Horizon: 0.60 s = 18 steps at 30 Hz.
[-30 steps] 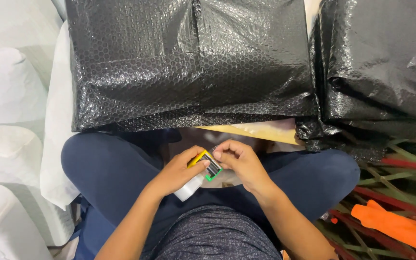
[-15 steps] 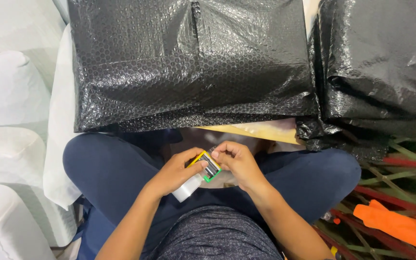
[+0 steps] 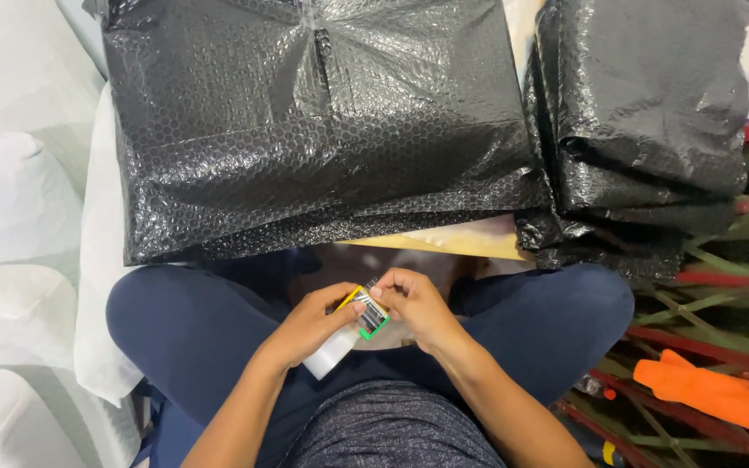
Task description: Wrapping a pillow in black bubble wrap and securing it with adhesive tape.
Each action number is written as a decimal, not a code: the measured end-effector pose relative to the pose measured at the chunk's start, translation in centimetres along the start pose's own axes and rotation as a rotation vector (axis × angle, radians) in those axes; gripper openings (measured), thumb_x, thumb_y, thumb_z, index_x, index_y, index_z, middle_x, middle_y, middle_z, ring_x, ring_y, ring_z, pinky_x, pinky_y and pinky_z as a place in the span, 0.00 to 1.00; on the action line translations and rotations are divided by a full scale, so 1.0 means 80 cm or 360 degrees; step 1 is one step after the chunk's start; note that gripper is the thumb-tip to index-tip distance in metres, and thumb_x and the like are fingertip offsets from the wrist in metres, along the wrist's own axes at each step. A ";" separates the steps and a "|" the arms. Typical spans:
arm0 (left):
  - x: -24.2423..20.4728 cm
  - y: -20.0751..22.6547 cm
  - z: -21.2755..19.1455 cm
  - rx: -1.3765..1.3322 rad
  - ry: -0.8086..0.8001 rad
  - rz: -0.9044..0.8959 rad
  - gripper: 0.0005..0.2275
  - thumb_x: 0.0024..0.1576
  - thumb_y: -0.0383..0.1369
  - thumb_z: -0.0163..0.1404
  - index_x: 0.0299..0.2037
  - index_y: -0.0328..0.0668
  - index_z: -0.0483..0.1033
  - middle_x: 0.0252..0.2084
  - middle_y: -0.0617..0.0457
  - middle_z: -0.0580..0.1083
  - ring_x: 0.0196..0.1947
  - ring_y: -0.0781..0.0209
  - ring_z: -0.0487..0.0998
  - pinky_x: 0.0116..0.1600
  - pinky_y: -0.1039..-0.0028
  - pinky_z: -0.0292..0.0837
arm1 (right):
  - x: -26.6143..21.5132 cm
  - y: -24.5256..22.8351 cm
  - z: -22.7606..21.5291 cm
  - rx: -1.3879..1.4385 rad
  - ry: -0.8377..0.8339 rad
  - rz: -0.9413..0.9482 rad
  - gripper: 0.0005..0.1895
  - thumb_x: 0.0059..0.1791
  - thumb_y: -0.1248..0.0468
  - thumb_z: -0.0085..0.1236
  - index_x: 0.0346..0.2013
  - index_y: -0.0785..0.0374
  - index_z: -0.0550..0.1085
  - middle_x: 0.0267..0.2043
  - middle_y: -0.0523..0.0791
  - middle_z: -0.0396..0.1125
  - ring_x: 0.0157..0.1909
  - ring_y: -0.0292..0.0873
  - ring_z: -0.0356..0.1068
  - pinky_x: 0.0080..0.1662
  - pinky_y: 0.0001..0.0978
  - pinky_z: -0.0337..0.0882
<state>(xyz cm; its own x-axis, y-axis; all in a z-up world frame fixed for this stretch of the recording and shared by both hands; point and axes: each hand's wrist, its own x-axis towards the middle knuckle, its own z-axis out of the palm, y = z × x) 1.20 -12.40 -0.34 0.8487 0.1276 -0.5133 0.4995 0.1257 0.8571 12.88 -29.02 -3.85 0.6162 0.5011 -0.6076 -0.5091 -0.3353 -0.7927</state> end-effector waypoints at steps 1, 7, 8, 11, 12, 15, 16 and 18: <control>-0.001 -0.009 0.000 0.0007 -0.0003 0.0003 0.18 0.57 0.39 0.54 0.54 0.37 0.81 0.49 0.34 0.80 0.51 0.37 0.81 0.55 0.56 0.73 | 0.009 0.010 -0.002 0.0005 0.0003 -0.0005 0.03 0.47 0.70 0.62 0.31 0.69 0.78 0.23 0.44 0.62 0.24 0.34 0.63 0.27 0.21 0.71; -0.015 0.052 -0.034 -0.0496 -0.0123 0.0480 0.23 0.51 0.46 0.54 0.48 0.33 0.82 0.29 0.44 0.79 0.27 0.60 0.81 0.29 0.70 0.79 | 0.008 0.025 -0.015 0.0085 0.0176 0.0311 0.05 0.50 0.74 0.50 0.38 0.75 0.73 0.35 0.52 0.63 0.29 0.45 0.71 0.33 0.37 0.81; -0.014 0.056 -0.038 -0.0360 0.0038 0.0541 0.23 0.53 0.45 0.53 0.50 0.33 0.81 0.33 0.42 0.78 0.32 0.56 0.80 0.37 0.66 0.79 | 0.008 0.014 -0.014 0.0167 0.0178 0.0234 0.04 0.50 0.73 0.54 0.37 0.73 0.74 0.34 0.51 0.63 0.30 0.45 0.72 0.33 0.36 0.82; 0.000 0.066 -0.026 -0.0278 0.0367 0.0586 0.21 0.57 0.44 0.50 0.51 0.34 0.78 0.37 0.44 0.76 0.38 0.54 0.77 0.46 0.64 0.76 | -0.003 -0.017 -0.014 0.0316 0.0201 0.0007 0.04 0.51 0.71 0.57 0.37 0.71 0.74 0.32 0.49 0.63 0.32 0.45 0.73 0.35 0.37 0.83; 0.005 0.069 -0.017 -0.0356 0.0571 0.0565 0.20 0.59 0.45 0.49 0.51 0.36 0.77 0.36 0.47 0.73 0.39 0.58 0.75 0.48 0.66 0.74 | -0.009 -0.029 -0.015 0.0352 0.0197 -0.0126 0.04 0.52 0.70 0.56 0.38 0.71 0.74 0.32 0.48 0.63 0.33 0.45 0.73 0.38 0.39 0.84; 0.012 0.086 0.023 -0.0634 0.0849 0.0577 0.18 0.62 0.45 0.46 0.52 0.40 0.75 0.40 0.53 0.70 0.42 0.63 0.71 0.51 0.72 0.70 | -0.024 -0.036 -0.012 0.0328 0.0156 -0.0606 0.07 0.54 0.68 0.55 0.35 0.70 0.72 0.41 0.53 0.70 0.50 0.50 0.74 0.56 0.50 0.76; 0.018 0.083 0.030 -0.0629 0.0838 0.0600 0.18 0.62 0.45 0.46 0.52 0.40 0.75 0.40 0.53 0.70 0.42 0.63 0.71 0.51 0.72 0.70 | -0.031 -0.033 -0.015 0.0331 0.0162 -0.0631 0.07 0.54 0.68 0.55 0.35 0.70 0.72 0.41 0.53 0.70 0.50 0.50 0.74 0.56 0.50 0.76; 0.032 0.079 0.043 -0.1163 0.0727 0.0564 0.14 0.65 0.39 0.40 0.51 0.37 0.70 0.44 0.47 0.75 0.40 0.62 0.73 0.47 0.72 0.68 | -0.041 -0.028 -0.021 0.0124 -0.0119 -0.1027 0.05 0.56 0.63 0.48 0.41 0.62 0.68 0.53 0.49 0.72 0.63 0.48 0.68 0.64 0.41 0.66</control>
